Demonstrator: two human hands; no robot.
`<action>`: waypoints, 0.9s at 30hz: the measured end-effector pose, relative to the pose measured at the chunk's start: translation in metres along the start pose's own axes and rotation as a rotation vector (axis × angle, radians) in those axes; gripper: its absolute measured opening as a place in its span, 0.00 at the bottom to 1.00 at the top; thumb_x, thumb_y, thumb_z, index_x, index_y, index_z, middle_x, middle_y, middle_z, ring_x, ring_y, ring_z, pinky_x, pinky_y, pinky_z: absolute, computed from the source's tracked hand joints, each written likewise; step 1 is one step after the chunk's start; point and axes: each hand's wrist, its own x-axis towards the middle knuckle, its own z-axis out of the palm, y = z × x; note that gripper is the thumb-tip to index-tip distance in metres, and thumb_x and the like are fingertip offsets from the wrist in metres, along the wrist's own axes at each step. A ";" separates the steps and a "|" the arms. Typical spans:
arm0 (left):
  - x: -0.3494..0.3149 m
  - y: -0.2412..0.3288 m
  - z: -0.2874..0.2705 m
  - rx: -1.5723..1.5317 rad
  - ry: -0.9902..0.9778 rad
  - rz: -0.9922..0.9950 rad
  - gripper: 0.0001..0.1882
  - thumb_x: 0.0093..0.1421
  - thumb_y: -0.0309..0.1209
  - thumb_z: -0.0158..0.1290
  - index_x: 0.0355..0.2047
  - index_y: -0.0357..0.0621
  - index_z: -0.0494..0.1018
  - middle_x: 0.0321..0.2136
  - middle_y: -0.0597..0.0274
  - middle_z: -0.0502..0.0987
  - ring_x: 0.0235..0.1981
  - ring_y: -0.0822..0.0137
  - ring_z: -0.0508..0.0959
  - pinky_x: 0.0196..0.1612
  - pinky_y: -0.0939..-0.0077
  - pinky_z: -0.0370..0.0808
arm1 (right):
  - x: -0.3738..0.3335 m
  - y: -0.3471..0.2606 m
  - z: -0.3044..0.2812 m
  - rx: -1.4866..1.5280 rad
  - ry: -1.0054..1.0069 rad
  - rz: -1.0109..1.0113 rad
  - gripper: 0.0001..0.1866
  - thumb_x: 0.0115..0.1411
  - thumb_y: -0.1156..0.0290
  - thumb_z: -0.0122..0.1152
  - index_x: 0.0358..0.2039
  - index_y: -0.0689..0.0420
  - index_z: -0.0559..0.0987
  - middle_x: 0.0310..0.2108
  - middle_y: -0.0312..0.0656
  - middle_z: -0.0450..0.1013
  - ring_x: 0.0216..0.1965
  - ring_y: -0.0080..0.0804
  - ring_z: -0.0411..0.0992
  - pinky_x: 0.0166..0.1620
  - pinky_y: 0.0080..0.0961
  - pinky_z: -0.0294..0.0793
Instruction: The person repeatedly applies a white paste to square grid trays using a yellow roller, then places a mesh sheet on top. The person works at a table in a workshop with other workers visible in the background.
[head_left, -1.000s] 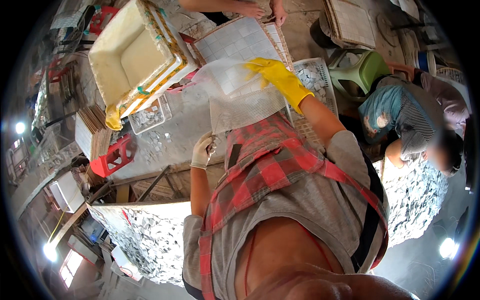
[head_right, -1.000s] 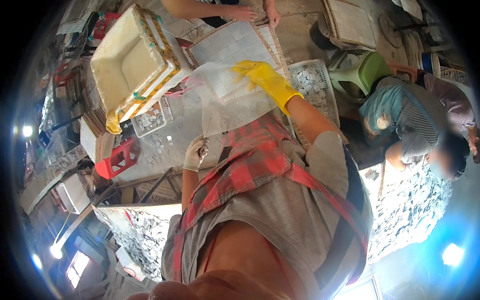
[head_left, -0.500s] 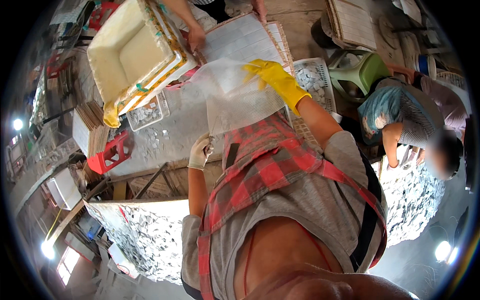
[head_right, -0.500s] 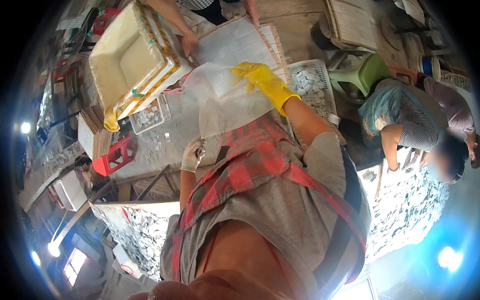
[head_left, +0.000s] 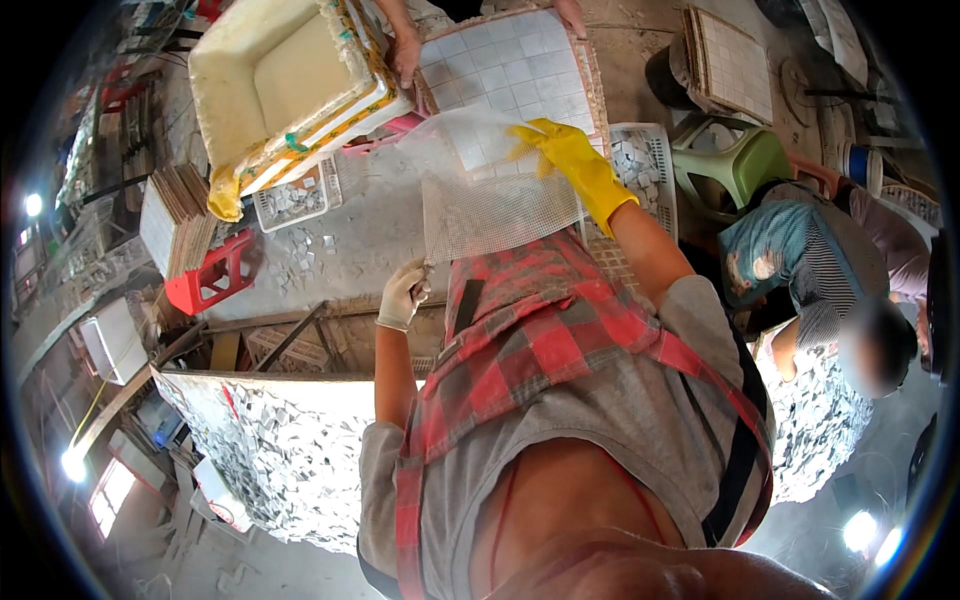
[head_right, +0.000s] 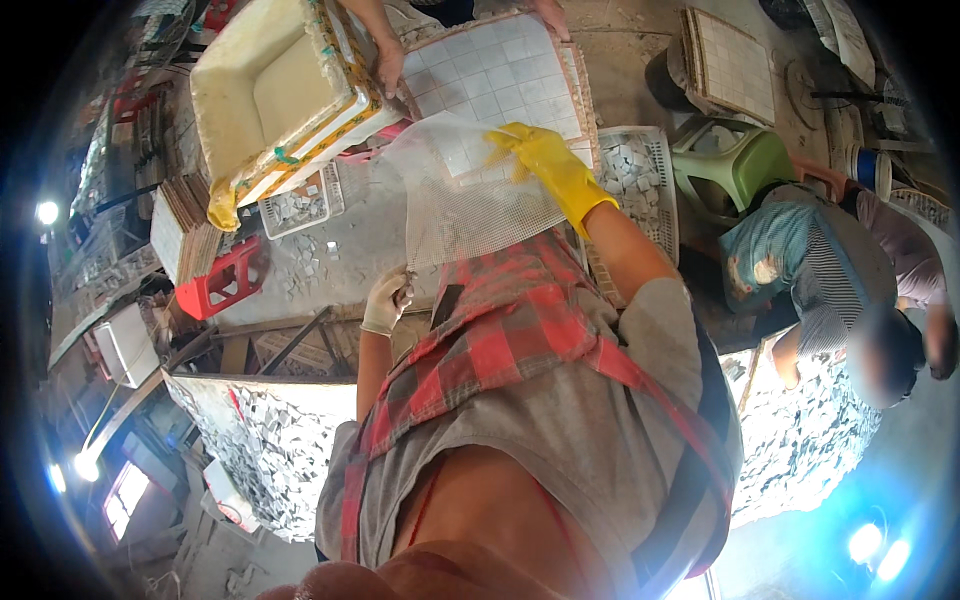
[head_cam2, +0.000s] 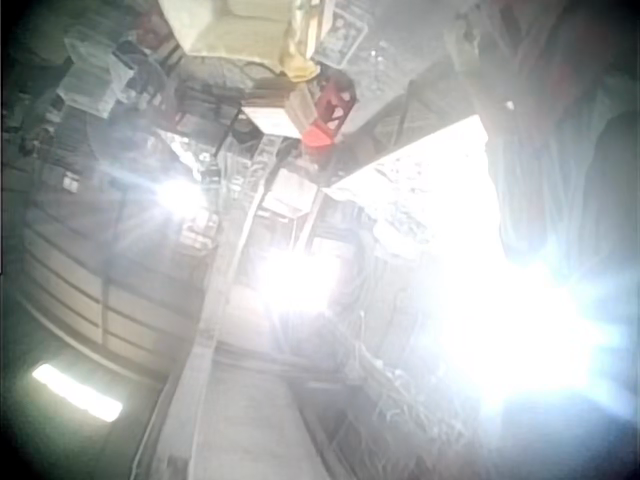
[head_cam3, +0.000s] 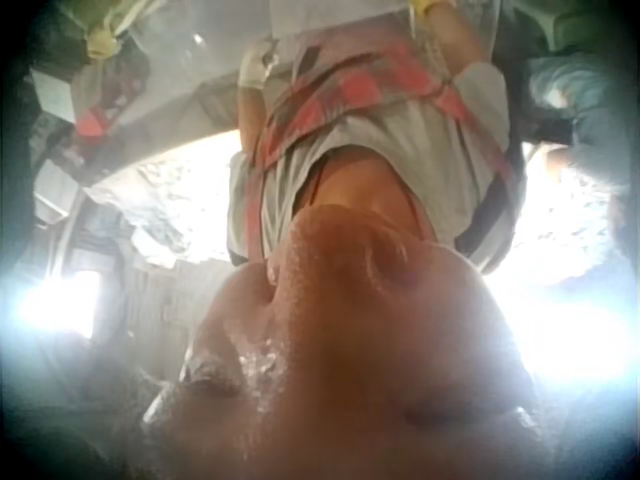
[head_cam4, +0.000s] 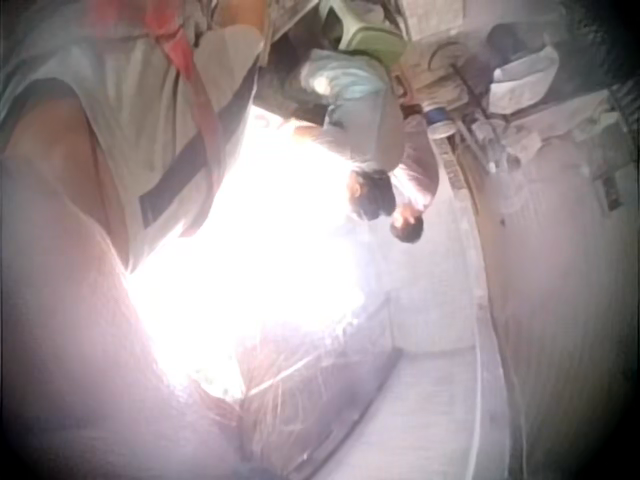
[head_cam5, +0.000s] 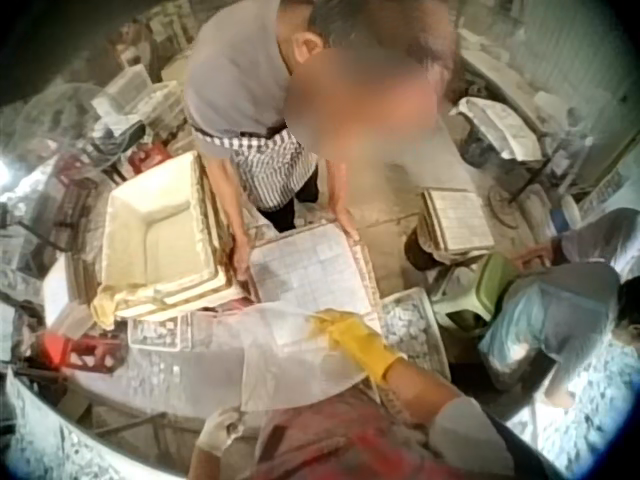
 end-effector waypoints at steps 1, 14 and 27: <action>-0.001 0.000 -0.001 0.007 -0.007 -0.007 0.24 0.66 0.28 0.50 0.61 0.31 0.70 0.39 0.63 0.79 0.25 0.78 0.71 0.25 0.83 0.66 | 0.000 -0.003 -0.001 0.034 -0.021 0.090 0.18 0.72 0.57 0.53 0.53 0.52 0.83 0.48 0.34 0.80 0.27 0.24 0.75 0.37 0.17 0.74; 0.052 0.033 0.018 0.123 0.034 0.001 0.23 0.65 0.26 0.53 0.59 0.32 0.72 0.39 0.62 0.82 0.25 0.79 0.74 0.25 0.85 0.67 | -0.023 0.005 -0.035 0.067 0.162 -0.035 0.18 0.70 0.64 0.54 0.55 0.55 0.82 0.48 0.37 0.81 0.28 0.18 0.72 0.37 0.16 0.74; 0.177 0.112 0.069 0.506 0.026 0.019 0.17 0.65 0.27 0.52 0.52 0.34 0.75 0.39 0.61 0.80 0.25 0.78 0.71 0.23 0.84 0.65 | 0.040 0.040 -0.086 0.354 0.331 0.141 0.18 0.72 0.61 0.50 0.52 0.56 0.83 0.42 0.42 0.83 0.27 0.20 0.73 0.32 0.14 0.69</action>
